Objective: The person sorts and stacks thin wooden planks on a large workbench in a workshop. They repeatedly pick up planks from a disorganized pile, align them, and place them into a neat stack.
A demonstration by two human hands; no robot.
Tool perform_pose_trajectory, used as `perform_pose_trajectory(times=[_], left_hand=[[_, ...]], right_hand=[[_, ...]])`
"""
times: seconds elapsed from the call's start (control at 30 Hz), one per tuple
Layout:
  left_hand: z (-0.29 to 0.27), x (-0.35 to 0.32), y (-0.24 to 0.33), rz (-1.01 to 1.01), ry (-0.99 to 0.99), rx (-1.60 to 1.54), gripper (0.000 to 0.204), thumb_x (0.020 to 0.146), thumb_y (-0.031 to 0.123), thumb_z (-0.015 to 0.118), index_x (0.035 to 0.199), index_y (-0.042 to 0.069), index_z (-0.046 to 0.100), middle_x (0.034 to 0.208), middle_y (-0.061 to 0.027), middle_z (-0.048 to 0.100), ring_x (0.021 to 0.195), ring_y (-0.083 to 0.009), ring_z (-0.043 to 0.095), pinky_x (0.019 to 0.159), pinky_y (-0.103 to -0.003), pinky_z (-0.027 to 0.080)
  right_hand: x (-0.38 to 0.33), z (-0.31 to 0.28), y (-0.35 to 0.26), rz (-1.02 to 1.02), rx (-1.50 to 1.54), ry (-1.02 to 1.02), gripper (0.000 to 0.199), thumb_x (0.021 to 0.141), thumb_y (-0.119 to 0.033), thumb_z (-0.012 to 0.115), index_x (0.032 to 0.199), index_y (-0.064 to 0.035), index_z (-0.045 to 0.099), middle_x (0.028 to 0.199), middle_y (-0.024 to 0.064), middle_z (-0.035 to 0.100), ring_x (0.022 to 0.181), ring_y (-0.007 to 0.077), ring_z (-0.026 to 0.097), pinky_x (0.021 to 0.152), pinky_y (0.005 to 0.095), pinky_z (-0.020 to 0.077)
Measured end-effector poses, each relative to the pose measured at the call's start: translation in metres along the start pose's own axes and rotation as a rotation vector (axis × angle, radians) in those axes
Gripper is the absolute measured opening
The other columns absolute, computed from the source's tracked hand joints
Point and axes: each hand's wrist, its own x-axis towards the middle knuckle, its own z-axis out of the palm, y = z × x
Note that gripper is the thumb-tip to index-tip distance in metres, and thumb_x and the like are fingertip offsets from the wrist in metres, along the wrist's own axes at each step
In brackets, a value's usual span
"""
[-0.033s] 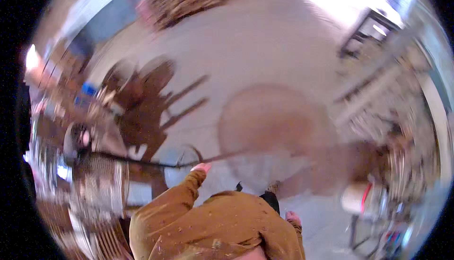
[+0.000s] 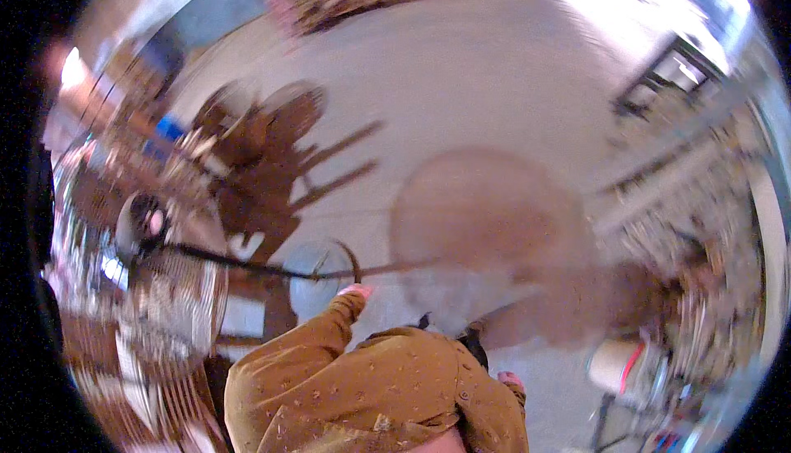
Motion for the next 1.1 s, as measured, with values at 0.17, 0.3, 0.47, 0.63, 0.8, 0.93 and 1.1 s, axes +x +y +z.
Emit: perform_pose_trajectory(times=[0.17,0.3,0.47,0.63,0.8,0.93,1.1], left_hand=[[0.038,0.035,0.159,0.281,-0.159,-0.097,0.045,0.089,0.05,0.047,0.11,0.015,0.065,0.112,-0.0185,0.065,0.104,-0.0369,0.061,0.088,-0.048,0.047],[-0.028,0.083,0.187,0.31,-0.296,-0.103,0.042,0.09,0.045,0.049,0.12,0.017,0.057,0.115,-0.0212,0.061,0.106,-0.0376,0.059,0.088,-0.048,0.046],[-0.181,0.255,0.214,0.118,-0.181,-0.349,0.041,0.089,0.047,0.052,0.108,0.013,0.06,0.101,-0.0171,0.064,0.09,-0.0321,0.061,0.076,-0.043,0.048],[-0.365,0.429,0.221,-0.348,-0.151,-1.086,0.043,0.087,0.05,0.055,0.096,0.009,0.063,0.087,-0.013,0.066,0.075,-0.0266,0.063,0.064,-0.039,0.05],[-0.521,0.571,0.212,-0.241,0.053,-1.425,0.041,0.09,0.046,0.055,0.085,0.007,0.066,0.073,-0.0083,0.065,0.058,-0.0216,0.056,0.057,-0.036,0.05],[-0.58,0.653,0.169,-0.217,0.115,-1.065,0.049,0.091,0.052,0.046,0.104,0.008,0.064,0.101,-0.0133,0.063,0.092,-0.029,0.055,0.084,-0.04,0.044],[-0.578,0.652,0.051,-0.79,0.051,-0.913,0.064,0.089,0.06,0.039,0.124,0.01,0.061,0.127,-0.0174,0.06,0.124,-0.0337,0.051,0.106,-0.043,0.036]], right_hand=[[0.141,-0.177,-0.058,0.121,-0.346,0.086,0.047,0.085,-0.05,0.054,0.12,-0.0198,0.063,0.122,0.0112,0.063,0.112,0.0315,0.06,0.094,0.0454,0.0489],[0.256,-0.285,-0.187,-0.088,-0.385,0.134,0.038,0.091,-0.04,0.052,0.111,-0.0118,0.067,0.107,0.0144,0.067,0.104,0.029,0.062,0.087,0.038,0.0491],[0.307,-0.35,-0.435,-0.62,-0.645,0.309,0.039,0.096,-0.034,0.039,0.116,-0.011,0.063,0.127,0.0104,0.058,0.117,0.0295,0.056,0.093,0.0433,0.0484],[0.334,-0.361,-0.636,-0.42,-0.492,0.021,0.04,0.091,-0.035,0.048,0.119,-0.0102,0.062,0.123,0.0092,0.061,0.118,0.0272,0.055,0.098,0.0367,0.0449],[0.484,-0.325,-0.784,-0.288,-1.127,-0.209,0.037,0.09,-0.036,0.049,0.113,-0.0133,0.067,0.116,0.0086,0.065,0.107,0.0263,0.061,0.084,0.0422,0.0507],[0.586,-0.339,-0.997,-0.545,-1.364,-0.184,0.036,0.09,-0.037,0.049,0.109,-0.0156,0.07,0.113,0.0085,0.067,0.106,0.0281,0.063,0.083,0.0423,0.0523],[0.554,-0.306,-1.391,-0.796,-0.981,0.026,0.046,0.094,-0.043,0.044,0.124,-0.0131,0.062,0.128,0.0068,0.06,0.12,0.0279,0.055,0.104,0.036,0.0425]])
